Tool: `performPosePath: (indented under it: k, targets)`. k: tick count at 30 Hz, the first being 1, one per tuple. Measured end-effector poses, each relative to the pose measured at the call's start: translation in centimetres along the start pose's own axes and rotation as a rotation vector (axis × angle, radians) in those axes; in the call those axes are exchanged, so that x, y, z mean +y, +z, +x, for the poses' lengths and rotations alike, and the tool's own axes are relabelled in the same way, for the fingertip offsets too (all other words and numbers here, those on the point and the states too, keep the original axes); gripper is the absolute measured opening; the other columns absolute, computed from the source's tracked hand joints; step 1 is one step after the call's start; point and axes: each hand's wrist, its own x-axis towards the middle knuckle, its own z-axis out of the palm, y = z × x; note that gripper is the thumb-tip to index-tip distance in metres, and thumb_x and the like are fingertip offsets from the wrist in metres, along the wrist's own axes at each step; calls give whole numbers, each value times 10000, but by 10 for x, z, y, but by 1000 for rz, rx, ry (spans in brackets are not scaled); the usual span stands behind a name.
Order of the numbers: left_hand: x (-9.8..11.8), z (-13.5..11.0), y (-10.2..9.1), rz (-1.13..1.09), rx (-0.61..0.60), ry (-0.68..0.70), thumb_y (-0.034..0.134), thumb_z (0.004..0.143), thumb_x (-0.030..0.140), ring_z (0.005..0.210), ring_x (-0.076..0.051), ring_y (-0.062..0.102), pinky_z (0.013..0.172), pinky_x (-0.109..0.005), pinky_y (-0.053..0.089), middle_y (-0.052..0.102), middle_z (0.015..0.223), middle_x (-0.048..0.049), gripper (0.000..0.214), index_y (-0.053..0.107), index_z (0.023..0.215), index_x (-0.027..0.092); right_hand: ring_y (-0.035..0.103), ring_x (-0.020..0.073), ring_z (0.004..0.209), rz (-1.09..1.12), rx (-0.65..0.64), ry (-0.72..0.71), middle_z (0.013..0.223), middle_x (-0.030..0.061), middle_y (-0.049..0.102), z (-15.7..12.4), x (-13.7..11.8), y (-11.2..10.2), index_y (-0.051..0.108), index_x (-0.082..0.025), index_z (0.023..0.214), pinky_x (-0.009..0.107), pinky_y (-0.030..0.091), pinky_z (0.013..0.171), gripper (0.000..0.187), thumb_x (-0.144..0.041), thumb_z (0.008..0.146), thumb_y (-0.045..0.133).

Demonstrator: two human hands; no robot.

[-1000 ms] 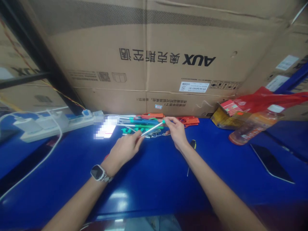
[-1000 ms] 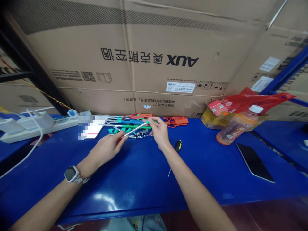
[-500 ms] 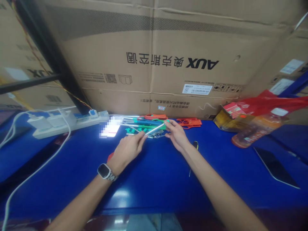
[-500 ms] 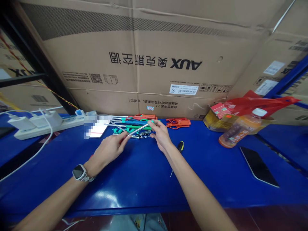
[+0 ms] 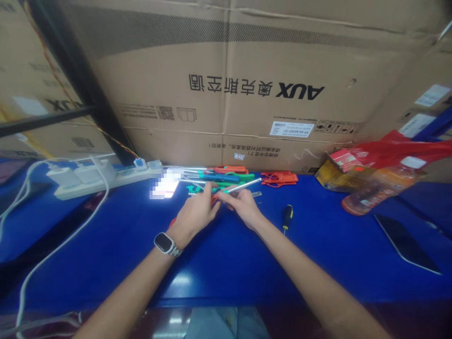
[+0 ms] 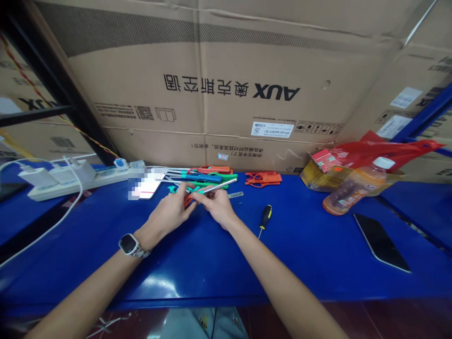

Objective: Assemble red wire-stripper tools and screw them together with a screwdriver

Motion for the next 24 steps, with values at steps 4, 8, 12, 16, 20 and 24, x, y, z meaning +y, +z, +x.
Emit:
performPosePath:
  k: [4, 8, 12, 16, 20, 24]
  targets:
    - [0, -3, -2, -73, -18, 58, 441, 929, 235, 807, -343, 718, 637, -352, 462, 718, 884, -119, 398, 362, 1313, 164, 409, 92, 535, -78, 32, -79, 619, -31, 555, -4, 4, 10, 662, -181, 688, 247, 312, 502, 353, -484, 628, 835]
    - [-1, -2, -4, -151, -26, 108, 445, 919, 232, 756, -306, 706, 604, -324, 445, 698, 848, -99, 390, 367, 1295, 161, 436, 97, 544, -69, 6, -96, 650, -36, 570, -5, 3, 12, 660, -197, 754, 247, 344, 507, 370, -490, 616, 841]
    - [-5, -1, -4, -266, 1, 107, 483, 866, 189, 670, -234, 666, 573, -278, 413, 649, 749, -30, 467, 347, 1312, 165, 422, 96, 505, -5, 84, -133, 613, -46, 548, -7, 1, 9, 642, -208, 830, 251, 364, 494, 383, -524, 677, 795]
    - [-5, -1, -5, -281, -12, 95, 514, 830, 189, 586, -201, 608, 538, -258, 367, 575, 642, 28, 537, 354, 1342, 178, 462, 109, 534, -102, 32, -175, 622, -27, 566, -7, -3, 7, 645, -204, 757, 265, 402, 535, 344, -508, 692, 792]
    - [-2, -2, -8, -326, -14, 88, 519, 821, 189, 547, -184, 577, 529, -249, 350, 540, 602, 54, 526, 376, 1328, 196, 482, 107, 546, -102, -29, -184, 653, -26, 590, -5, -6, 6, 648, -208, 758, 264, 424, 554, 320, -486, 699, 796]
    - [2, -2, -7, -339, -3, 90, 539, 810, 188, 557, -181, 577, 523, -246, 342, 550, 623, 49, 508, 399, 1297, 214, 532, 118, 582, -83, -61, -158, 678, -19, 622, -4, -5, 8, 620, -211, 742, 264, 438, 576, 358, -512, 677, 803]
